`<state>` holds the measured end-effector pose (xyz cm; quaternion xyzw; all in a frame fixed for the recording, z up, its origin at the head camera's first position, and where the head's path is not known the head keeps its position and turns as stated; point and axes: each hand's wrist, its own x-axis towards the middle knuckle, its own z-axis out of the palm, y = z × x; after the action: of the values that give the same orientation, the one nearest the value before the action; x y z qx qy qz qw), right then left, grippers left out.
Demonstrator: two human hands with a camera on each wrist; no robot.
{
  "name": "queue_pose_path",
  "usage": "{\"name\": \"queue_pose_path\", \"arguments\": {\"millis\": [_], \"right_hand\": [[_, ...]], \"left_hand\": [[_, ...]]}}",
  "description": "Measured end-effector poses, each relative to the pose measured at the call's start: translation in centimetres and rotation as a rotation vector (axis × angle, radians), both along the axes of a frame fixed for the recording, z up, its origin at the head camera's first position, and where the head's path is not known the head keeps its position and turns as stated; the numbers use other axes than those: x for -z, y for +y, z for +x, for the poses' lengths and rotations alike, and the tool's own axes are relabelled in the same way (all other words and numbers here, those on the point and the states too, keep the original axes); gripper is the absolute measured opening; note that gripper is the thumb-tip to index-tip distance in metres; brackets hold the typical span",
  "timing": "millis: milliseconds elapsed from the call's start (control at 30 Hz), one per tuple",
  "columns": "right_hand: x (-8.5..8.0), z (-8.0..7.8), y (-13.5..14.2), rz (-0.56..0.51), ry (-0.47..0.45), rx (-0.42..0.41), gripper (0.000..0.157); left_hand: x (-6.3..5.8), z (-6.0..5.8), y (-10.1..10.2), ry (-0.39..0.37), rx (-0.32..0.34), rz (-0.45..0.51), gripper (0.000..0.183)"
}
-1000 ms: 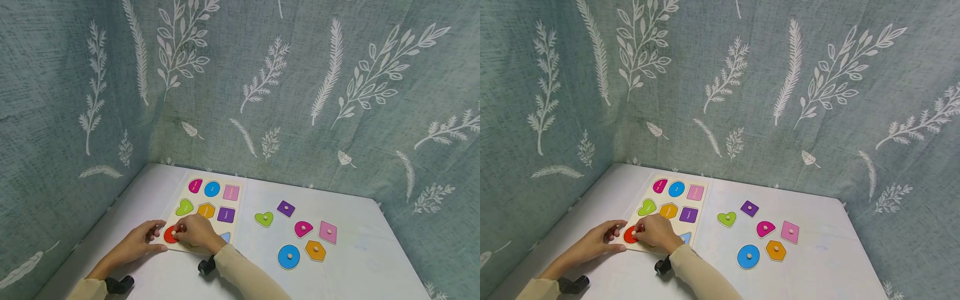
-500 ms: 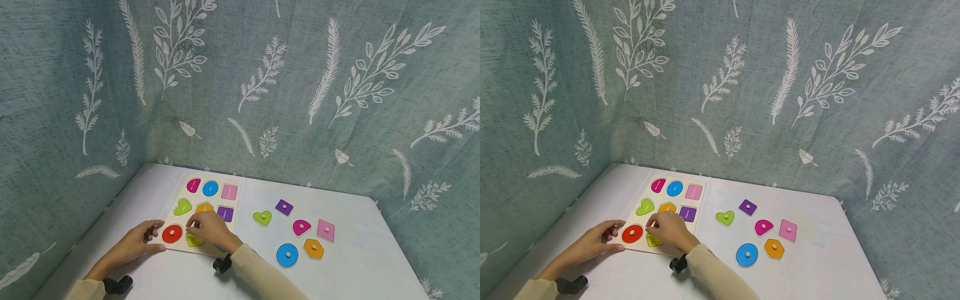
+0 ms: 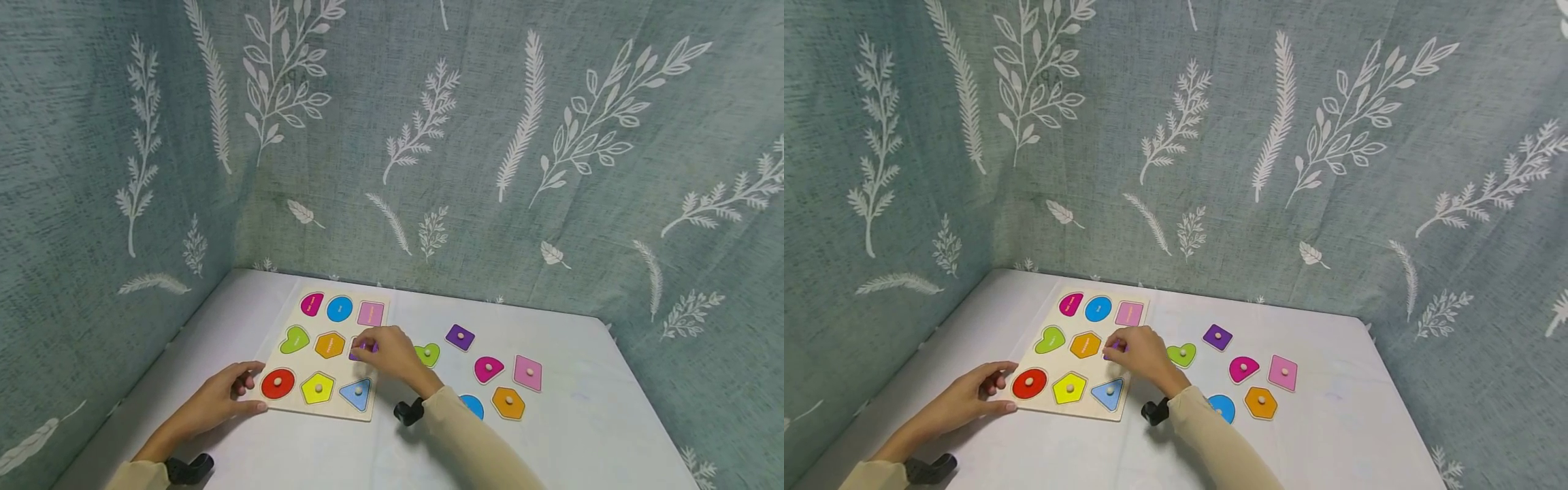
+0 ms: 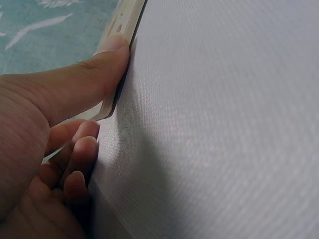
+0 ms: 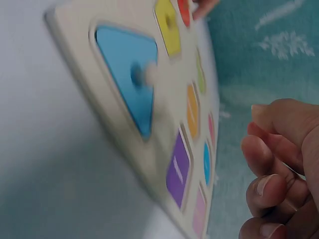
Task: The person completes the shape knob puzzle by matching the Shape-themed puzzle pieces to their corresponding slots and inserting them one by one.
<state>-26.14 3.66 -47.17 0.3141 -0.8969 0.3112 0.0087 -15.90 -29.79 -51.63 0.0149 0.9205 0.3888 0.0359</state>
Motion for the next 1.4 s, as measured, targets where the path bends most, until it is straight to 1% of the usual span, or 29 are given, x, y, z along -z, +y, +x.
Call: {"name": "queue_pose_path", "arguments": {"millis": [100,333,600,833,1033,1267,1400], "right_hand": [[-0.4,-0.5,1.5,-0.023,-0.013,0.025,0.012],[-0.1,-1.7,4.9,-0.068,0.058,0.052,0.007],[0.0,-2.3,8.4,-0.144,0.014,0.126,0.005],[0.7,-3.1,12.1,-0.154,0.051,0.224,0.005],[1.6,-3.4,14.9,-0.17,0.074,0.265,0.007],[2.0,-3.9,17.0,-0.142,0.021,0.352,0.013],[1.7,-4.4,17.8,-0.128,0.005,0.377,0.016]], "left_hand": [[-0.1,0.0,0.0,0.0,-0.002,0.003,0.092],[-0.3,-0.3,0.0,-0.006,-0.013,-0.014,0.092],[-0.4,-0.6,0.0,-0.02,-0.021,-0.021,0.094],[-0.2,-0.6,-0.1,-0.018,-0.014,-0.015,0.093],[0.0,-0.4,0.0,-0.039,-0.022,-0.009,0.095],[0.0,-0.2,0.4,-0.045,-0.038,0.006,0.096],[-0.1,-0.2,0.3,-0.045,-0.043,0.005,0.095]]}}
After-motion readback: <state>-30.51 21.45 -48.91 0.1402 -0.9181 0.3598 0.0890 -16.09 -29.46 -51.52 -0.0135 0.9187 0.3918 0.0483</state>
